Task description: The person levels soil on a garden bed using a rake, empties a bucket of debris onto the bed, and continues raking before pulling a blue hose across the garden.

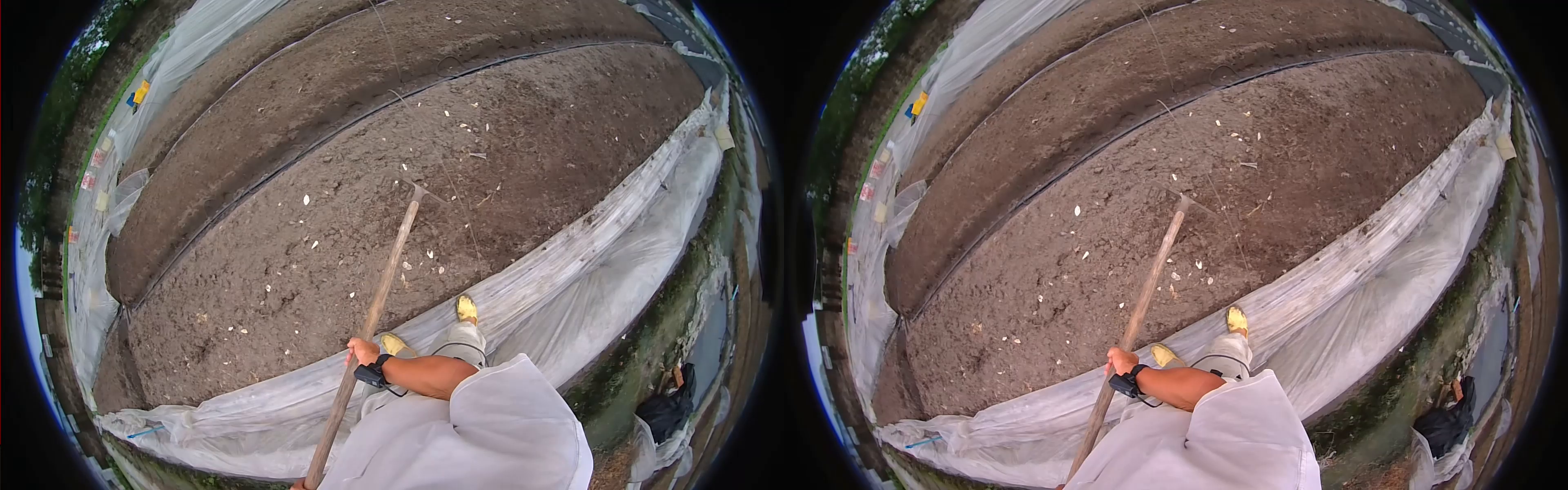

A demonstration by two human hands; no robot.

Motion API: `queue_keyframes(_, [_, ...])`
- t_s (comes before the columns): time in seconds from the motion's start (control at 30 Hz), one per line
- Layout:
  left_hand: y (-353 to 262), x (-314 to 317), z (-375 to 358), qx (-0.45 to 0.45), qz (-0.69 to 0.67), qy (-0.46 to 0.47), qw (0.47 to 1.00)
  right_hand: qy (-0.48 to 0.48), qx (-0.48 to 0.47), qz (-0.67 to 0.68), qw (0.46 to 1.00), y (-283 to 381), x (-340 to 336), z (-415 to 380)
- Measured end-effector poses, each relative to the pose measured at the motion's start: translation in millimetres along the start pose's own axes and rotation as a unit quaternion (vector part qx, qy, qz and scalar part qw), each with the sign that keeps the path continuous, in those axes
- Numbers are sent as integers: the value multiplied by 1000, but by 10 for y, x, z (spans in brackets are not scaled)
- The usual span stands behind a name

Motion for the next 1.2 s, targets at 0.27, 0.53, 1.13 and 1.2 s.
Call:
queue_keyframes(0.27, [-1096,-1150,1290,108,177,-145,968,21,-74,162,984,1575,-252,177])
queue_keyframes(0.53, [-1730,-2696,397,79,304,-280,907,127,15,263,956,1124,664,8])
queue_keyframes(1.13, [-828,-52,1093,92,39,-89,991,-26,-89,85,992,1131,-824,797])
queue_keyframes(1.2, [-263,7,736,47,21,-59,997,23,-37,65,997,191,-806,896])
Point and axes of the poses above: each hand's wrist, its own z-axis towards the middle knuckle, its own x-axis out of the palm, y = z × x, the point moved 6 cm from there along z, towards the middle knuckle, and after that the axes turned 11 degrees about z, right-handed, at the moved point
